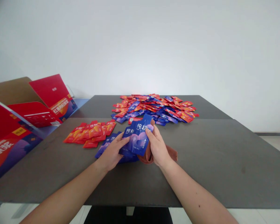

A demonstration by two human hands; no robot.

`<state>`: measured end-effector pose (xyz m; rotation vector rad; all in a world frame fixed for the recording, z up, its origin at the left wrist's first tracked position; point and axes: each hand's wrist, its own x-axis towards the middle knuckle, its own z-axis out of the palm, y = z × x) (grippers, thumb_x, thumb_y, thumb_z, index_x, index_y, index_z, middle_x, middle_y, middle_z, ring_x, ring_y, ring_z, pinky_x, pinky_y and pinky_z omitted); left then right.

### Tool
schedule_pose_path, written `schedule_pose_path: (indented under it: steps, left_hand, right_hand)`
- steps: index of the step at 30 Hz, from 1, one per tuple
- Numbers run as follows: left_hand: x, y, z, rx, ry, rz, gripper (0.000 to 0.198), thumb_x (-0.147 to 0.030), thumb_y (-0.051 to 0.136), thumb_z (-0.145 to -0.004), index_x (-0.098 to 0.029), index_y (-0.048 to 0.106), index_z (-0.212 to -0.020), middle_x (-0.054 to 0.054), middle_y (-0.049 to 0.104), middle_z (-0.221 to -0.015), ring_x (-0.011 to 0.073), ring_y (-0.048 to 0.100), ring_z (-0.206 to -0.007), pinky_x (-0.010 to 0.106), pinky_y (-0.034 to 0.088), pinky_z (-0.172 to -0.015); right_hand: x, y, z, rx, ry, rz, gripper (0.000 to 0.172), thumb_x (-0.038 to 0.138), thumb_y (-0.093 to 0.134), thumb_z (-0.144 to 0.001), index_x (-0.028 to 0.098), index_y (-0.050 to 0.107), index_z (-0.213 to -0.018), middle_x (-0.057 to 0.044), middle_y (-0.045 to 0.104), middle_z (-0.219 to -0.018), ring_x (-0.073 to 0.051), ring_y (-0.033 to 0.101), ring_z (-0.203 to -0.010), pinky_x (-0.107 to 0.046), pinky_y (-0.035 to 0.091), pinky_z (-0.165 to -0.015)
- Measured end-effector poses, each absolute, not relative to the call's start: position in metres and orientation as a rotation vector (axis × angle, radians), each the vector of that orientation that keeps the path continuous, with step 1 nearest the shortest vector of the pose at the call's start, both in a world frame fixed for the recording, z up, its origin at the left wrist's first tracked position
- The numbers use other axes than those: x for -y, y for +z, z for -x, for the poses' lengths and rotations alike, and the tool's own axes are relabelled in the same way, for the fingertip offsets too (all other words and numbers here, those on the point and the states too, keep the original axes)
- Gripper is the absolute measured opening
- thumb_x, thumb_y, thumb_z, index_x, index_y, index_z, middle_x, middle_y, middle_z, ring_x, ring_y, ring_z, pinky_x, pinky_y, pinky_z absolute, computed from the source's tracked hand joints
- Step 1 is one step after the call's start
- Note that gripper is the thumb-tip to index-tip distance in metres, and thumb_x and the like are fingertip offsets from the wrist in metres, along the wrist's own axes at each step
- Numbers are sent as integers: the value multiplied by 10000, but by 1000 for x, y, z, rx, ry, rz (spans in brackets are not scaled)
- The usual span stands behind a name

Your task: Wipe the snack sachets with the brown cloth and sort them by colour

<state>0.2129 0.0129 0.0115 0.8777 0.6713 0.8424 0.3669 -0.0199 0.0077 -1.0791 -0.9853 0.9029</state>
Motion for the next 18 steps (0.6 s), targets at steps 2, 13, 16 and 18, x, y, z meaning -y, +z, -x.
schedule_pose_path:
  steps: [2,13,16,18]
  left_hand:
    - [-12,11,-213,-666,832,-919,489,-306,751,-743,-221,599,-1200,68,694,-1121,209,687,-908,314,548,-786]
    - [-14,9,-215,-772,1030,-944,481,-260,810,-652,-180,639,-1094,76,720,-1042,217,693,-863,359,533,-831]
    - [-15,9,-214,-747,1058,-946,483,-259,809,-642,-183,645,-1090,61,728,-998,213,689,-866,344,527,-839]
    - [-14,9,-214,-732,1049,-994,443,-241,799,-644,-180,661,-1061,48,728,-980,206,678,-903,312,514,-856]
  right_hand:
    - [18,7,-366,979,874,1079,477,437,502,-882,279,452,-1329,-50,605,-1291,-233,598,-1139,-413,523,-916]
    - [34,14,-382,1068,83,1342,446,426,393,-931,202,507,-1300,-121,587,-1268,-267,526,-1209,-436,409,-1022]
    - [43,6,-372,1589,34,1364,391,435,480,-891,254,606,-1214,-93,662,-1136,-289,585,-1109,-429,469,-938]
    - [40,1,-365,1867,41,1444,336,441,522,-874,294,666,-1139,-79,680,-1128,-302,600,-1079,-443,466,-931]
